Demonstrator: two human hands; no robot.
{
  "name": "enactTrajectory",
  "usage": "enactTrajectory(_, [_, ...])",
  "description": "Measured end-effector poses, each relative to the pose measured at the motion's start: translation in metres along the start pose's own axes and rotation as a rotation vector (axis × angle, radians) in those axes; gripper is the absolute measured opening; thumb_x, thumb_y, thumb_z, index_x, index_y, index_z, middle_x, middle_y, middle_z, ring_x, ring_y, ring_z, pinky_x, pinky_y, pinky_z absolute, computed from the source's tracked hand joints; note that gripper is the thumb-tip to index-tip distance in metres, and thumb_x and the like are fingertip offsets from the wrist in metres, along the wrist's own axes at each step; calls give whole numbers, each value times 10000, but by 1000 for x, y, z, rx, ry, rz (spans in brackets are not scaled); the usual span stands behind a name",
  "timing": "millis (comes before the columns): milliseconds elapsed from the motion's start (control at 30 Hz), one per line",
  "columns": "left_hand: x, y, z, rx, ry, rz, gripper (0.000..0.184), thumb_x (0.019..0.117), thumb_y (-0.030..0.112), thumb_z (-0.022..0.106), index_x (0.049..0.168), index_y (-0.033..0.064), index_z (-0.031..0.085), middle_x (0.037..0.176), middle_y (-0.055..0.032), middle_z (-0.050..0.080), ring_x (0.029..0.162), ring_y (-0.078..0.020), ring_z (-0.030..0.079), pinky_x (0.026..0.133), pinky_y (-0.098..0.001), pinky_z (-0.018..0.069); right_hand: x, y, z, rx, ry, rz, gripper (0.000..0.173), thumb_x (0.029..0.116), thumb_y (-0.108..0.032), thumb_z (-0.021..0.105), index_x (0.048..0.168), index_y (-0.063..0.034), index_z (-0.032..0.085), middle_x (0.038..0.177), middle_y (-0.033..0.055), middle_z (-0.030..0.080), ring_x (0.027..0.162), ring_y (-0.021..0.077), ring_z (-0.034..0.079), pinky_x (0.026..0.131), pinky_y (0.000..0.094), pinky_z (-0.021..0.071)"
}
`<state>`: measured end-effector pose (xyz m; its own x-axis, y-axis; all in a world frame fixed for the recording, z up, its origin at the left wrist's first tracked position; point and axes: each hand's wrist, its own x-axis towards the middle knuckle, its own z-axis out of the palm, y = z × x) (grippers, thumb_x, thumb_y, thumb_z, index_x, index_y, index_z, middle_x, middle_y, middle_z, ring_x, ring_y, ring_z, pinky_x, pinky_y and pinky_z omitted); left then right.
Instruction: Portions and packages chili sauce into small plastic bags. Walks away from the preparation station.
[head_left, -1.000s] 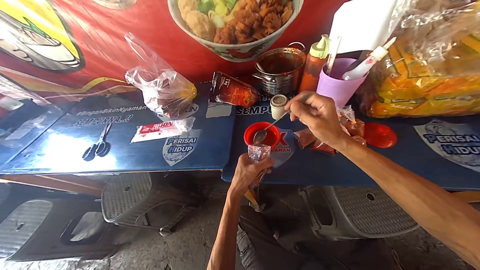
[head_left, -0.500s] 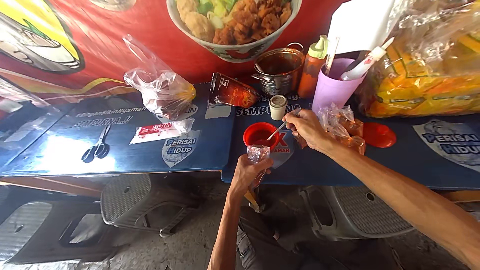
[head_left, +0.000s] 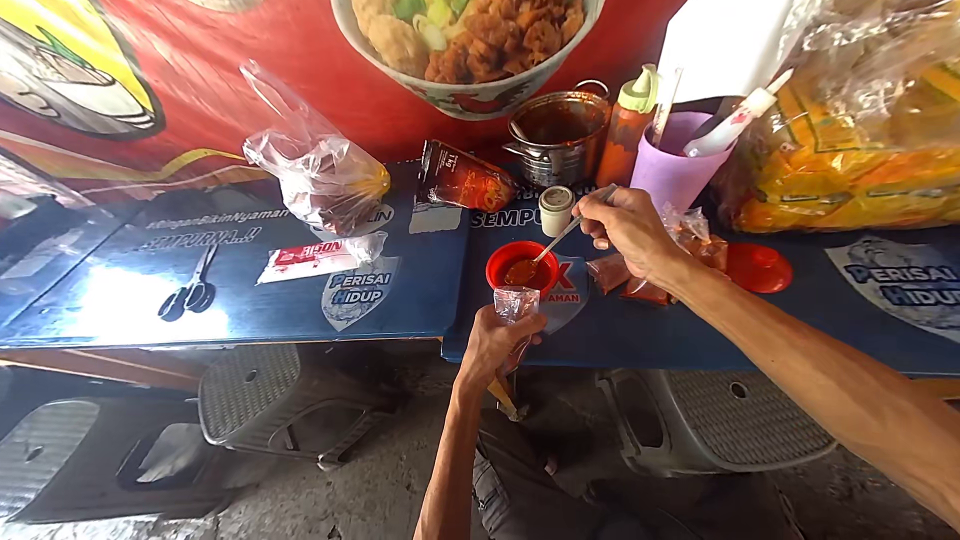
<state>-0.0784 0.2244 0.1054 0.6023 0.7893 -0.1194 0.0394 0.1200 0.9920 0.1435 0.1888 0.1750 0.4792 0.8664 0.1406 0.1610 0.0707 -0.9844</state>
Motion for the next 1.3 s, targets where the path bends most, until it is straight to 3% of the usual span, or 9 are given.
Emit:
enactTrajectory(167, [0, 0, 0, -2, -4, 6, 192, 844, 52, 737, 1001, -13, 648, 786, -61, 726, 670, -124, 713, 650, -254, 611, -21, 7, -6, -68, -194, -542, 147, 1042, -82, 535, 1049, -29, 672, 791, -45, 638, 623, -23, 532, 543, 127, 437])
enactTrajectory(267, [0, 0, 0, -8, -3, 13, 197, 841, 48, 739, 1000, -15, 641, 786, -63, 723, 669, -128, 715, 653, -259, 618, -12, 15, -5, -52, -95, -641, 145, 1048, -91, 535, 1058, -16, 659, 826, -37, 640, 670, -21, 559, 595, 135, 475])
enactTrajectory(367, [0, -1, 0, 7, -4, 15, 181, 849, 68, 738, 988, -8, 650, 779, -58, 726, 661, -124, 710, 640, -256, 609, 2, 35, -3, -192, -72, -678, 194, 1029, -113, 569, 1078, 31, 690, 914, 46, 704, 778, 43, 657, 721, 226, 572])
enactTrajectory(467, [0, -1, 0, 6, -3, 13, 180, 841, 68, 744, 981, -6, 659, 763, -60, 724, 642, -120, 703, 616, -245, 598, -2, 51, 0, -332, -90, -641, 190, 1041, -151, 577, 1098, -25, 707, 950, 67, 702, 769, 77, 659, 701, 241, 572])
enactTrajectory(667, [0, -1, 0, -1, 6, 0, 189, 840, 66, 747, 985, -11, 653, 769, -59, 726, 649, -123, 707, 621, -249, 601, -17, 52, 5, -320, -58, -318, 253, 1086, -221, 490, 1081, -28, 655, 731, 68, 589, 576, 138, 525, 528, 305, 455])
enactTrajectory(833, [0, -2, 0, -11, 6, 7, 176, 841, 56, 741, 977, -15, 654, 768, -61, 726, 652, -126, 708, 637, -255, 607, -8, 51, 7, -67, -20, 48, 212, 1078, -247, 499, 1063, -101, 651, 676, -14, 539, 475, 49, 418, 437, 198, 347])
enactTrajectory(933, [0, -1, 0, -9, 8, 2, 186, 836, 56, 741, 981, -14, 649, 770, -60, 722, 650, -123, 705, 634, -254, 606, -8, 43, 5, -24, -7, 53, 210, 1086, -232, 481, 1041, -110, 646, 675, -24, 531, 461, 39, 402, 427, 183, 343])
enactTrajectory(1067, [0, -1, 0, -2, 0, 0, 174, 852, 48, 734, 988, -13, 646, 784, -61, 729, 661, -118, 709, 640, -250, 605, 6, 29, 7, 8, 53, 45, 164, 1062, -108, 508, 983, -43, 636, 689, -37, 562, 530, 24, 472, 498, 177, 394])
enactTrajectory(1300, [1, -1, 0, -4, 4, 5, 202, 845, 53, 746, 1004, -13, 640, 786, -67, 724, 663, -127, 712, 640, -254, 609, 9, 11, 3, 27, 62, 37, 167, 1056, -105, 520, 957, -41, 639, 686, -35, 573, 520, 23, 476, 485, 171, 389])
